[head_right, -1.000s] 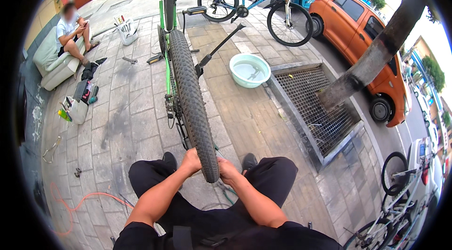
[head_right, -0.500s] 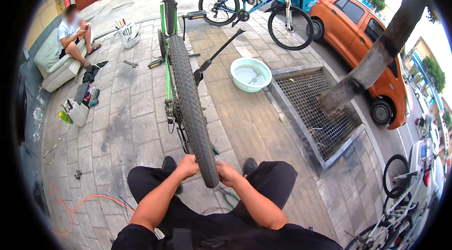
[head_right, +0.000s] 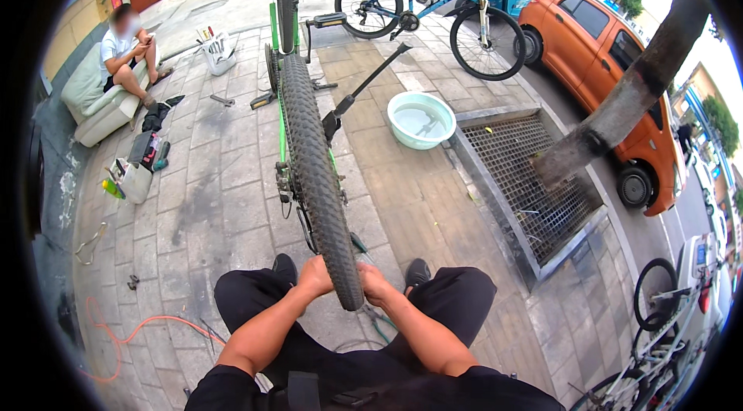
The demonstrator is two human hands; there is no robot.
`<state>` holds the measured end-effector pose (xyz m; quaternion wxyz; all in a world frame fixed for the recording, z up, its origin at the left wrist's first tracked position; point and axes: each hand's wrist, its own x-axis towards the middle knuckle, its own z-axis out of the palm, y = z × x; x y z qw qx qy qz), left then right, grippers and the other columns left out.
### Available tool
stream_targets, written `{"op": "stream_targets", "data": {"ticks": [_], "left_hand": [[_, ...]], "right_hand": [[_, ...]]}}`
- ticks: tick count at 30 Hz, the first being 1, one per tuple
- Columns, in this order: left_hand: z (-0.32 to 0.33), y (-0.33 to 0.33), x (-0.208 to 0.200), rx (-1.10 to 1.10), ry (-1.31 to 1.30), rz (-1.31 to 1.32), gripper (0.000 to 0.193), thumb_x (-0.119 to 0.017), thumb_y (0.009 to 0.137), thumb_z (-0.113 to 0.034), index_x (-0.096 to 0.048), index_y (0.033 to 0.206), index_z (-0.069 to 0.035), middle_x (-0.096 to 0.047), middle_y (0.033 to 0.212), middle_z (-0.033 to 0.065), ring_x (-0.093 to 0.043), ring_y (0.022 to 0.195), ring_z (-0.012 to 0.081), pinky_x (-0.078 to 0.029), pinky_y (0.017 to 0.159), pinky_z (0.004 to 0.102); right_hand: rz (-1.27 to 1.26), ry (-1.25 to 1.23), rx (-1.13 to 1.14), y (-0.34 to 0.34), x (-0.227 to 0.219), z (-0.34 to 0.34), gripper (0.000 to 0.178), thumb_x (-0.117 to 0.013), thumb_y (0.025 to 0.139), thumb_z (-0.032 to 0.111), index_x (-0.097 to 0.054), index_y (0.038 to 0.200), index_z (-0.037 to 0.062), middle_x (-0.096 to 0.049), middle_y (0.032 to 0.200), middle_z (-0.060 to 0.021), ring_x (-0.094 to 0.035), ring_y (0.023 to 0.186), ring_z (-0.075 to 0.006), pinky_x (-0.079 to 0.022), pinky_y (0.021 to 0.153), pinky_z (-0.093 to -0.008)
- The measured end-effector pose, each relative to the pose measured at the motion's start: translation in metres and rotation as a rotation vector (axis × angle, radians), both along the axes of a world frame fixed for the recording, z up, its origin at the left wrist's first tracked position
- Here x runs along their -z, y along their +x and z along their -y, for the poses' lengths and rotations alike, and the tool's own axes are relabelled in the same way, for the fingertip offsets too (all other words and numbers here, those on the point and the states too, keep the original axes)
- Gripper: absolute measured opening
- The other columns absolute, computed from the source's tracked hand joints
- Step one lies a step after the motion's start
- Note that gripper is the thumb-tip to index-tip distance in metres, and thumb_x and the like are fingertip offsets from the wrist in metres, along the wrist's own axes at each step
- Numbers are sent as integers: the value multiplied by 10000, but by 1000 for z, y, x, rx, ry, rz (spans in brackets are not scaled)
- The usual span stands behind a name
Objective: The person uses a red spoke wrench to adjust the nipples on the rear wheel of a green bicycle mounted on a repair stand. The person repeatedly rotates the wheel and tightens or loosens individual spokes to align the rim.
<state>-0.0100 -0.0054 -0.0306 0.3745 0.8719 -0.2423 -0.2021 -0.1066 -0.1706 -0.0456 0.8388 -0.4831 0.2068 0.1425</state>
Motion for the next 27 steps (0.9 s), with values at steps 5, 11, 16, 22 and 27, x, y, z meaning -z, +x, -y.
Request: {"op": "stream_targets", "data": {"ticks": [5,11,16,22,27], "left_hand": [[-20,0,-41,-20,-464,-866,216,-642,1026,-254,-697,1132,-74,-587,684,-17,-511,557,153,-398,536,324],[-23,4,-31,-37,-566,-1224,175,-686,1017,-282,-654,1063,-116,-440,621,-86,-333,473,40,-246,449,238],[-10,2,-61,-40,-259,-753,236,-683,1001,-249,-757,1089,-43,-687,765,-13,-552,599,88,-436,554,271],[-1,-4,-37,-23,-153,-178,302,-720,894,-334,-758,888,-34,-745,821,155,-716,739,253,-546,709,389],[4,-10,-24,-54,-90,-43,358,-725,867,-399,-726,845,-41,-735,838,194,-728,802,362,-559,740,440]], "right_hand": [[-22,134,48,-3,-26,1,239,-589,955,31,-654,1179,-24,-702,1009,-74,-664,849,-145,-526,716,-310],[-45,153,10,-3,-26,5,241,-596,978,67,-649,1202,-6,-695,942,-39,-654,741,-102,-500,613,-270],[-54,209,72,-11,-32,5,246,-616,977,81,-652,1210,10,-706,907,-21,-642,656,-66,-465,534,-217],[7,118,69,-17,-45,5,239,-647,985,124,-667,1193,8,-726,949,-21,-656,682,-68,-496,565,-238],[-29,-64,110,-15,-27,3,213,-662,955,51,-677,1162,7,-726,972,-39,-680,741,-119,-540,638,-279]]}}
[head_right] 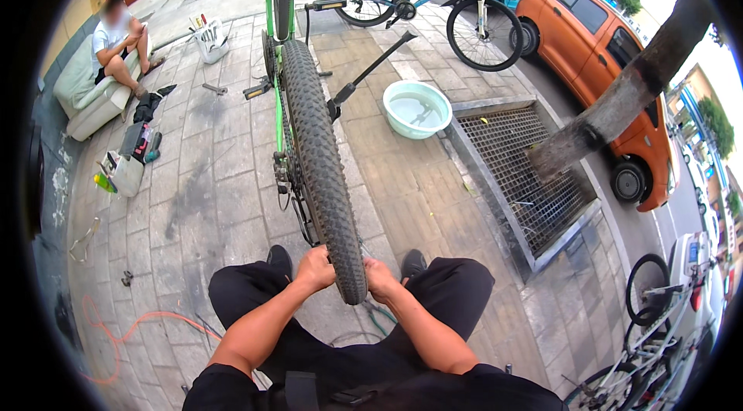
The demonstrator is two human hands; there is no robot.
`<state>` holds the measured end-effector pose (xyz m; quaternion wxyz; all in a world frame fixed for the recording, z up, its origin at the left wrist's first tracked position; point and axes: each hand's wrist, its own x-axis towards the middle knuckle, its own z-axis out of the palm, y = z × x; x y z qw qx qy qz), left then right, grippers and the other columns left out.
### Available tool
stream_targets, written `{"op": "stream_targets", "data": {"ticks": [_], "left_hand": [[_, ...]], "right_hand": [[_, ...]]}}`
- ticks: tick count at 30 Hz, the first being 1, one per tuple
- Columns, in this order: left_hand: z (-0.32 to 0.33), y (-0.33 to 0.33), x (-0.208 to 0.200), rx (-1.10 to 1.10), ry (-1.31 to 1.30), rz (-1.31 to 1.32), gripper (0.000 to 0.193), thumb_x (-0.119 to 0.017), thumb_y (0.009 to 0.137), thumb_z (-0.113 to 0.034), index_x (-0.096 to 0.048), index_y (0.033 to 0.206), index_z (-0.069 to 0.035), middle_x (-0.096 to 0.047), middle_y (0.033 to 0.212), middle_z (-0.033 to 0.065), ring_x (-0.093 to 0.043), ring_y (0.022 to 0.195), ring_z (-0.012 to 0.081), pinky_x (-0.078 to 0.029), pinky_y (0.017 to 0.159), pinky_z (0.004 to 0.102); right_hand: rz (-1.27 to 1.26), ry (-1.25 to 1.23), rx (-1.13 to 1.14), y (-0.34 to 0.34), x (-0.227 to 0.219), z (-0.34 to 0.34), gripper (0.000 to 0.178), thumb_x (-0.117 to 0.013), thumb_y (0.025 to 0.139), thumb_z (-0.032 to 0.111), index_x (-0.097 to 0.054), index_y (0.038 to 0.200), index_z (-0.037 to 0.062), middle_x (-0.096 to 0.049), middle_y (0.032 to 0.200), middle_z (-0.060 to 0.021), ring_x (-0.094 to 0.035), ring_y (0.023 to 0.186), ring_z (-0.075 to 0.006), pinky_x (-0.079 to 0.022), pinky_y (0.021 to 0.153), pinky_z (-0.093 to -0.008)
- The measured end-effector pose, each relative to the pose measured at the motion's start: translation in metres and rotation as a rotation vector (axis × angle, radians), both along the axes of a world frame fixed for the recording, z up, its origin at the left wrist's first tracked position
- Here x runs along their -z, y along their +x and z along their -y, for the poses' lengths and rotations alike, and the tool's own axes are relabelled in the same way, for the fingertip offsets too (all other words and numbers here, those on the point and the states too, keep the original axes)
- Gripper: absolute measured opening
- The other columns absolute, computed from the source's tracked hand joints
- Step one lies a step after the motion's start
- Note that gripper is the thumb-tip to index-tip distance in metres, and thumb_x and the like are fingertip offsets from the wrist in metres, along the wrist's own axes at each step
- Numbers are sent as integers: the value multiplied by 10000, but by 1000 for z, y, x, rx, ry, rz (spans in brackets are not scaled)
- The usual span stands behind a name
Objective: The person uses a red spoke wrench to adjust the nipples on the rear wheel of a green bicycle mounted on a repair stand. The person repeatedly rotates the wheel and tightens or loosens individual spokes to align the rim.
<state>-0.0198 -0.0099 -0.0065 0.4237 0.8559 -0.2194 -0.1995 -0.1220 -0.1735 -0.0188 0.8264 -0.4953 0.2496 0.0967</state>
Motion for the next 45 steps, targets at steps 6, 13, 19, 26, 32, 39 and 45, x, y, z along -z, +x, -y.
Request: {"op": "stream_targets", "data": {"ticks": [6,13,19,26,32,39,45], "left_hand": [[8,4,16,5,-64,-88,345,-717,909,-381,-736,906,-36,-716,791,149,-695,718,282,-536,679,403],[-29,15,-25,102,-585,-1228,170,-651,1029,-318,-619,1090,-163,-391,604,-71,-328,463,68,-260,438,243],[-27,7,-18,201,-789,-1359,546,-695,998,-268,-510,1501,-166,-468,666,-85,-362,486,30,-297,450,230],[-26,15,-24,195,-794,-1325,559,-762,938,-326,-594,1415,-88,-719,1035,-36,-349,490,4,-264,450,192],[-26,19,-28,182,-656,-1144,471,-773,943,-282,-654,1333,-47,-732,1180,3,-379,529,-11,-261,446,204],[-21,18,-18,161,-541,-864,350,-723,985,-180,-663,1253,37,-754,1042,52,-686,889,107,-518,875,281],[-16,20,-13,160,-445,-758,205,-680,993,-100,-683,1129,52,-752,978,66,-700,903,125,-519,931,296]], "right_hand": [[-20,288,-21,6,11,8,193,-634,968,53,-675,1150,4,-729,989,-73,-693,767,-159,-560,675,-309],[-13,271,-139,8,-16,10,237,-655,993,174,-688,1174,24,-714,974,-43,-677,811,-123,-542,649,-282],[-46,186,24,5,-58,-7,311,-653,994,197,-655,1252,23,-728,1054,-92,-715,919,-189,-597,782,-334],[7,433,36,6,-64,0,245,-658,979,56,-633,1195,-56,-719,1061,-157,-725,900,-210,-621,804,-328],[12,101,4,1,-34,17,262,-706,959,65,-640,1186,-48,-722,961,-68,-697,785,-124,-582,691,-242],[52,-317,-237,-6,-24,29,337,-729,974,134,-636,1243,-48,-719,977,-11,-661,782,-65,-541,675,-203],[-5,-181,-218,-4,-30,18,374,-749,972,182,-646,1253,-43,-714,980,5,-655,806,-45,-527,704,-192]]}}
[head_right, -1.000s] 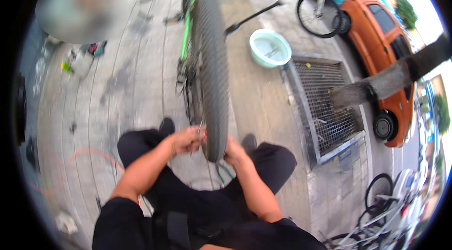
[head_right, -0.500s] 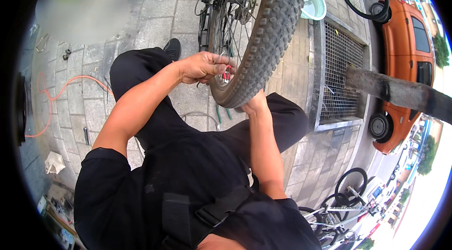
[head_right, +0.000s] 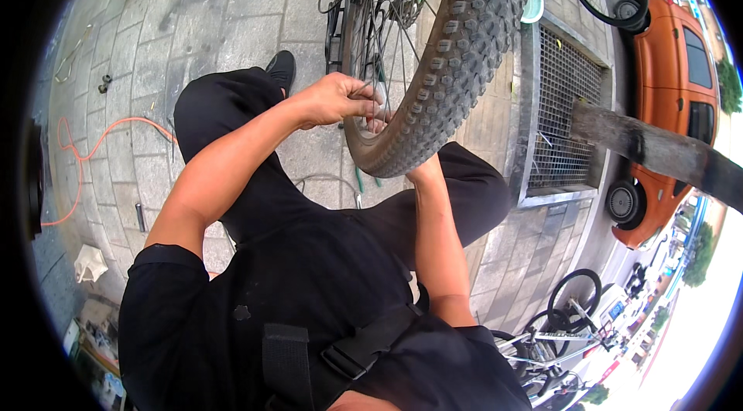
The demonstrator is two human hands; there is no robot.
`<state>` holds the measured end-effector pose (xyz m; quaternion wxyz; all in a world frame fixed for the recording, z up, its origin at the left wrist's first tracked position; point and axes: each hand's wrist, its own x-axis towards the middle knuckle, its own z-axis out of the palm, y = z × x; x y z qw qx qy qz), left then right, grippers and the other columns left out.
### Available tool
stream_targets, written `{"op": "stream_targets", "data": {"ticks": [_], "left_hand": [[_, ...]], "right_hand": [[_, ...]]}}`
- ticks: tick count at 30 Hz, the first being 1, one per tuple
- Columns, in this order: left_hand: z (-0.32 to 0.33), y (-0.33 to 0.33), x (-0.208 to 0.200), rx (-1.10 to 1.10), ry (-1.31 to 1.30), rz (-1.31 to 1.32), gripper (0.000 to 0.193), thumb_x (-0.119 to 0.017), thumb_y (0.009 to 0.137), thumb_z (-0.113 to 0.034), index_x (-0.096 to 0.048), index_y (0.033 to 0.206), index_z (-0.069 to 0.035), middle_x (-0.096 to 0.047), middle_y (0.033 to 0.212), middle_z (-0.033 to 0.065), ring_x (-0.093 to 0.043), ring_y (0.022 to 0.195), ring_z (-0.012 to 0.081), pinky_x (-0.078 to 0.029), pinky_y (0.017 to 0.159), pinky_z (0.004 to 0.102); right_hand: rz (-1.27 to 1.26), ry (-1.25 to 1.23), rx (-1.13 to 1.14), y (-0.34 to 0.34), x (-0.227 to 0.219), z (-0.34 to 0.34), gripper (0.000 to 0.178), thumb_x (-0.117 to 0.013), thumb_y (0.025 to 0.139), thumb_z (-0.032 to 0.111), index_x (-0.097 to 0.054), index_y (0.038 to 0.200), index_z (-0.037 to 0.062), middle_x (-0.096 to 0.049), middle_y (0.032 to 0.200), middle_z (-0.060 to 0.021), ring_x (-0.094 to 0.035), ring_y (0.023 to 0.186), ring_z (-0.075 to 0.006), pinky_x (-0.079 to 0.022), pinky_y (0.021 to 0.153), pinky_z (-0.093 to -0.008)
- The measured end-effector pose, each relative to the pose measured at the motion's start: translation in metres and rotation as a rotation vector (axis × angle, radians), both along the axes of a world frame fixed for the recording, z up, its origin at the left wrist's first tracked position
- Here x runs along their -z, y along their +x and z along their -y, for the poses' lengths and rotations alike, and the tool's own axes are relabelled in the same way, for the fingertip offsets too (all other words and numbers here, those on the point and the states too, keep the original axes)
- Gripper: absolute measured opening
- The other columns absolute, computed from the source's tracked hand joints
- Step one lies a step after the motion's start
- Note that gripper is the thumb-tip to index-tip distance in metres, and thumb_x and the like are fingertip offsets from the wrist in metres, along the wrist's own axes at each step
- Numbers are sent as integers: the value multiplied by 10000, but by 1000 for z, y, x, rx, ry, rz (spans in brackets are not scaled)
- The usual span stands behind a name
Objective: The person uses a red spoke wrench to adjust the nipples on the rear wheel of a green bicycle mounted on a repair stand. The person repeatedly rotates the wheel and tightens or loosens individual spokes to align the rim.
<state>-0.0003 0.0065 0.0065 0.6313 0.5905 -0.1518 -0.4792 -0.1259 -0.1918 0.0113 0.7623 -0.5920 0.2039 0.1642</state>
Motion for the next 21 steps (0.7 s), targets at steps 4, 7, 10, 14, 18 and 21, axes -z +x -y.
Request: {"op": "stream_targets", "data": {"ticks": [4,7,10,14,18,21], "left_hand": [[3,-3,4,-21,57,56,162,-687,976,-89,-710,1073,39,-755,948,53,-687,865,110,-530,883,291],[4,-4,0,-41,129,137,146,-698,965,-97,-731,1038,26,-757,920,43,-679,850,97,-534,848,284],[7,-9,5,-58,180,185,148,-709,956,-108,-742,1020,21,-760,900,43,-678,851,88,-539,824,279],[8,-3,10,-59,196,252,179,-732,935,-144,-759,1027,8,-780,933,58,-700,824,107,-560,775,296],[7,-7,12,-54,328,534,242,-729,929,-203,-756,1069,-7,-776,942,111,-711,888,142,-554,822,308],[10,-10,44,-166,152,150,315,-696,977,-367,-777,1056,-74,-733,824,24,-622,666,125,-482,587,308]], "right_hand": [[17,-76,-58,3,-2,0,386,-764,961,192,-648,1250,-38,-716,972,2,-643,799,-40,-526,705,-202],[2,-65,-46,6,-7,-4,382,-779,949,202,-659,1224,-34,-717,968,0,-641,803,-47,-524,713,-205],[2,-110,-64,9,-15,-10,350,-773,952,209,-667,1187,-27,-716,976,-2,-646,834,-54,-525,730,-210],[65,-128,-95,12,1,-8,332,-772,950,217,-681,1154,-29,-723,972,-21,-655,852,-75,-525,741,-234],[185,-375,-124,12,9,-10,326,-773,947,222,-703,1146,-28,-725,944,-34,-659,878,-98,-527,758,-265],[153,-338,43,5,75,-3,341,-758,957,253,-708,1148,-25,-719,926,-23,-643,837,-89,-519,750,-263]]}}
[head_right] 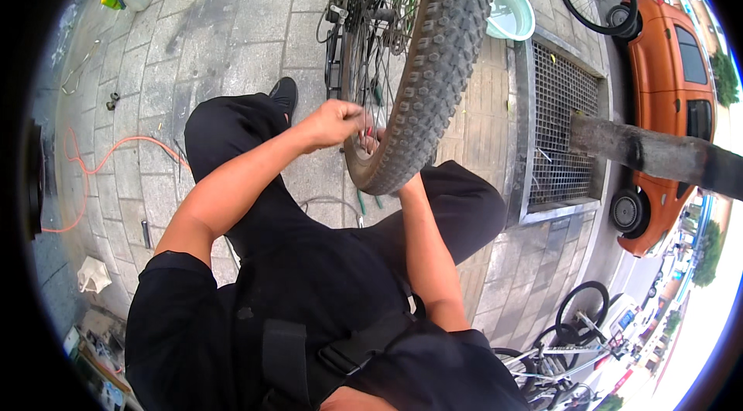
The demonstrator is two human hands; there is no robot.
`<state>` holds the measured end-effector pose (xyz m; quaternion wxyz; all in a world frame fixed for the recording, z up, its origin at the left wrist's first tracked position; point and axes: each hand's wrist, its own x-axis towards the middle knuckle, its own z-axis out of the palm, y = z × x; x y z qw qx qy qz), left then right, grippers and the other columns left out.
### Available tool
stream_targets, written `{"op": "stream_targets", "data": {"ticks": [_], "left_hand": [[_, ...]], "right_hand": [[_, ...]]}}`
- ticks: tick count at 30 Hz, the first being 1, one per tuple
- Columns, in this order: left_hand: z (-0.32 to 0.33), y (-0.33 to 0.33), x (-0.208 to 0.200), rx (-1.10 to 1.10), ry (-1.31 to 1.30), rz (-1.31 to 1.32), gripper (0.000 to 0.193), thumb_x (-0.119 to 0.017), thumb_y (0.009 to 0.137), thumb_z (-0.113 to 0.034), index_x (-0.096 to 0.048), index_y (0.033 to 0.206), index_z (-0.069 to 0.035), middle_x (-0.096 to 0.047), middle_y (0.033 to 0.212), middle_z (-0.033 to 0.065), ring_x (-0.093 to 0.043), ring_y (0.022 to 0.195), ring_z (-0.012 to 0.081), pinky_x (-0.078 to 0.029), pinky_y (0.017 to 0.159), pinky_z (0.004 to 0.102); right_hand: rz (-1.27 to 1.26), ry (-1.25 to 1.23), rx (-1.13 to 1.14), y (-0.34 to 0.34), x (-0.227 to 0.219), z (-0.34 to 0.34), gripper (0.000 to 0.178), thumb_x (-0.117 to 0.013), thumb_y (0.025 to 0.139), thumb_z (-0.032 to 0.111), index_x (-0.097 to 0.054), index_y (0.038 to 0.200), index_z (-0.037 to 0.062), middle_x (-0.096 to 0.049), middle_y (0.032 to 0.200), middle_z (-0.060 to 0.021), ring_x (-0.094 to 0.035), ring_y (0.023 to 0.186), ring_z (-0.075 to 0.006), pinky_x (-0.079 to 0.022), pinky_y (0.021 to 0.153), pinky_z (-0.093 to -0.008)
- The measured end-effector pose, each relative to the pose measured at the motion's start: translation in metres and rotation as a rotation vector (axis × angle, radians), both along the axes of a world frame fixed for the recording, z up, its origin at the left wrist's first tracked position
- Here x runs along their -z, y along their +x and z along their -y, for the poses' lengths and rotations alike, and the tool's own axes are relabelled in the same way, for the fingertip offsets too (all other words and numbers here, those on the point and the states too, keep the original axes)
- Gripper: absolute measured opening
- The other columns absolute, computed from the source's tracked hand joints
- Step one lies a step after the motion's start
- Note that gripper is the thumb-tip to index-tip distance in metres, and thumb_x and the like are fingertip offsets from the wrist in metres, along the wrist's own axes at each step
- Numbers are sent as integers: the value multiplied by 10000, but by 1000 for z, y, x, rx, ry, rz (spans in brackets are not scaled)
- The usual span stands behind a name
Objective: The person uses a red spoke wrench to adjust the nipples on the rear wheel of a green bicycle mounted on a repair stand. The person repeatedly rotates the wheel and tightens or loosens individual spokes to align the rim.
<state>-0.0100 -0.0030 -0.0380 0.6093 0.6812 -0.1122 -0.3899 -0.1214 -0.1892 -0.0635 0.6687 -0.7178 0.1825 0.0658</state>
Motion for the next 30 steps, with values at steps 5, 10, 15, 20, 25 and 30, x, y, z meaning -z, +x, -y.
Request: {"op": "stream_targets", "data": {"ticks": [5,10,15,20,25,30], "left_hand": [[-11,12,-33,-174,-110,-422,382,-675,999,-429,-754,1123,-76,-684,837,-24,-450,590,45,-329,508,246],[-12,9,-47,-103,-25,-251,436,-753,954,-409,-743,1166,-29,-716,962,13,-569,781,74,-448,684,278],[-8,11,-21,-91,-93,-191,418,-763,951,-381,-746,1161,-20,-739,1045,39,-619,971,118,-480,919,322],[-7,9,-26,-53,-123,-202,395,-711,994,-377,-720,1188,-33,-731,1086,17,-615,1040,89,-464,966,292],[-8,10,-26,-27,-122,-174,467,-709,993,-391,-688,1263,-11,-724,1150,36,-616,1062,94,-463,979,297],[-9,9,-31,-39,-55,-169,513,-722,979,-414,-675,1297,-14,-719,1177,51,-613,1080,104,-467,969,306]], "right_hand": [[222,34,143,25,-23,-5,326,-685,1004,338,-705,1073,20,-687,825,-11,-611,745,-92,-487,676,-259],[-70,173,89,16,-45,7,271,-710,993,283,-703,1065,22,-667,833,17,-575,721,-64,-446,623,-207],[-132,246,89,10,-59,-7,205,-741,974,216,-712,1051,28,-646,816,64,-533,667,-21,-408,571,-194],[-200,287,-1,12,-78,-5,311,-797,925,190,-699,1138,-15,-680,901,18,-606,772,-58,-486,661,-226],[-129,219,15,10,-83,-9,303,-779,941,193,-695,1145,-15,-683,896,23,-605,767,-48,-484,661,-216],[-156,212,-20,11,-83,-7,264,-781,948,228,-712,1063,0,-682,819,40,-578,700,-37,-448,612,-208]]}}
